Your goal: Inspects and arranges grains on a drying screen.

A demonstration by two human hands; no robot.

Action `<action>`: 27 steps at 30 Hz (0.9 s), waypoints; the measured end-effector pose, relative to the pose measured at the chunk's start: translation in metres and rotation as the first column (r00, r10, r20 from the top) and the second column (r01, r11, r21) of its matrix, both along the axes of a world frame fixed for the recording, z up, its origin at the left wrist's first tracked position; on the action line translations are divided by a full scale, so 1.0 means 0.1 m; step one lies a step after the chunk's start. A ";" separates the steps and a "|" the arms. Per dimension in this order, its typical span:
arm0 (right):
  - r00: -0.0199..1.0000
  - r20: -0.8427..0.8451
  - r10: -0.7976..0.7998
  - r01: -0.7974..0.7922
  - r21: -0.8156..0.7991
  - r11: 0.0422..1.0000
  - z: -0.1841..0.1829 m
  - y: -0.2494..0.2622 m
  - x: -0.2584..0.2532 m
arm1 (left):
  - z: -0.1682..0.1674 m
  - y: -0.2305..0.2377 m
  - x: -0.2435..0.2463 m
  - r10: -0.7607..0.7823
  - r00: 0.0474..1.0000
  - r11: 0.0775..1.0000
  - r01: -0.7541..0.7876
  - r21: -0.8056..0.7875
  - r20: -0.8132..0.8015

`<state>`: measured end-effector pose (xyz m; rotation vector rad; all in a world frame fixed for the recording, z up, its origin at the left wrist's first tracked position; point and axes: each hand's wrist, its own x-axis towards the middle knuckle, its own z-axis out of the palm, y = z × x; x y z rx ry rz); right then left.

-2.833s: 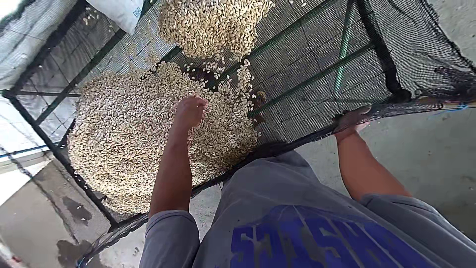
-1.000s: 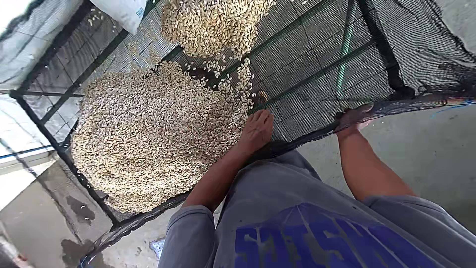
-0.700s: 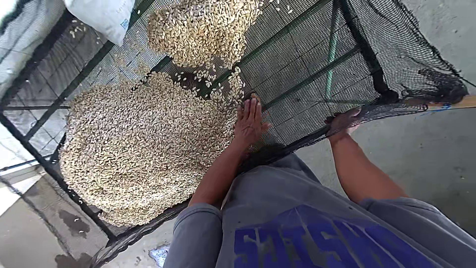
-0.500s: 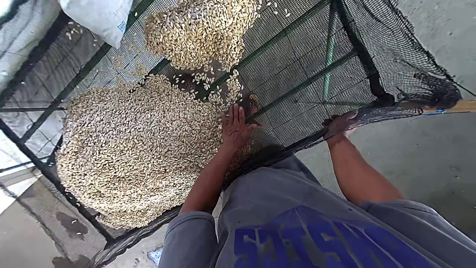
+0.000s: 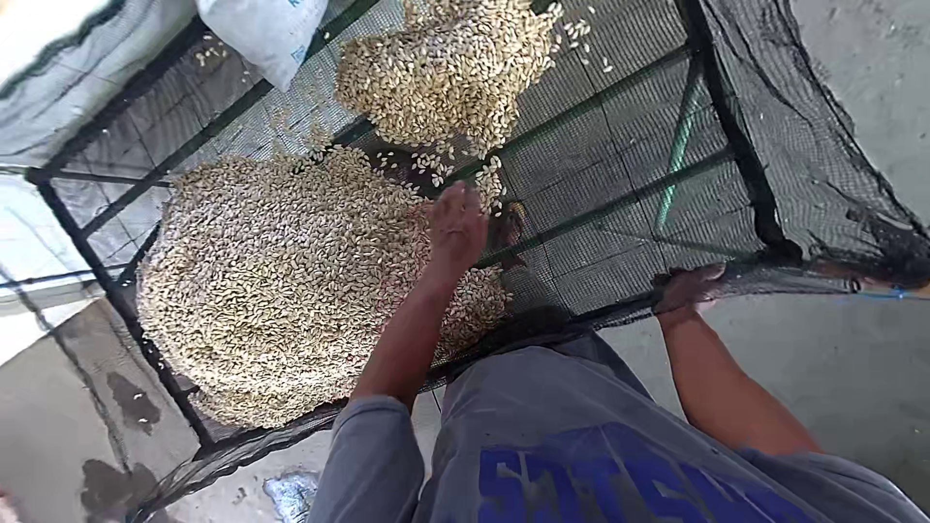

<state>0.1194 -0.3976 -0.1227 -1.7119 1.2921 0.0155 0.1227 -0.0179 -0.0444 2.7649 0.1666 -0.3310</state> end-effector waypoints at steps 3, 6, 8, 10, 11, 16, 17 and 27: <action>1.000 -0.016 0.012 -0.012 -0.018 1.000 0.02 0.02 0.00 | -0.32 -0.46 0.35 -0.218 0.975 0.975 0.216 0.048 0.034; 1.000 -0.015 0.010 -0.011 -0.033 0.999 0.03 0.03 0.00 | -0.52 -0.64 0.55 -0.348 0.936 0.938 0.346 0.028 0.048; 1.000 -0.022 0.013 -0.014 -0.038 0.999 0.03 0.04 0.00 | -0.59 -0.54 0.59 -0.373 0.922 0.928 0.371 0.038 0.105; 1.000 -0.023 0.020 -0.021 -0.029 0.999 0.02 0.03 0.00 | -0.62 -0.33 0.55 -0.380 0.905 0.925 0.366 0.106 0.194; 0.999 -0.025 0.026 -0.027 -0.030 0.999 0.02 0.03 -0.01 | -0.63 -0.20 0.52 -0.369 0.900 0.929 0.346 0.133 0.232; 1.000 -0.014 0.022 -0.023 -0.028 0.999 0.04 0.03 -0.04 | -0.67 0.45 0.43 -0.199 0.968 0.955 0.156 0.253 0.154; 0.999 -0.006 0.033 -0.033 -0.029 0.999 0.05 0.03 -0.05 | -0.67 0.56 0.41 -0.166 0.976 0.961 0.129 0.245 0.138; 0.996 0.012 0.085 -0.085 -0.024 0.996 -0.12 -0.08 -0.13 | 0.02 1.26 0.18 -0.009 0.959 0.986 0.055 0.155 -0.282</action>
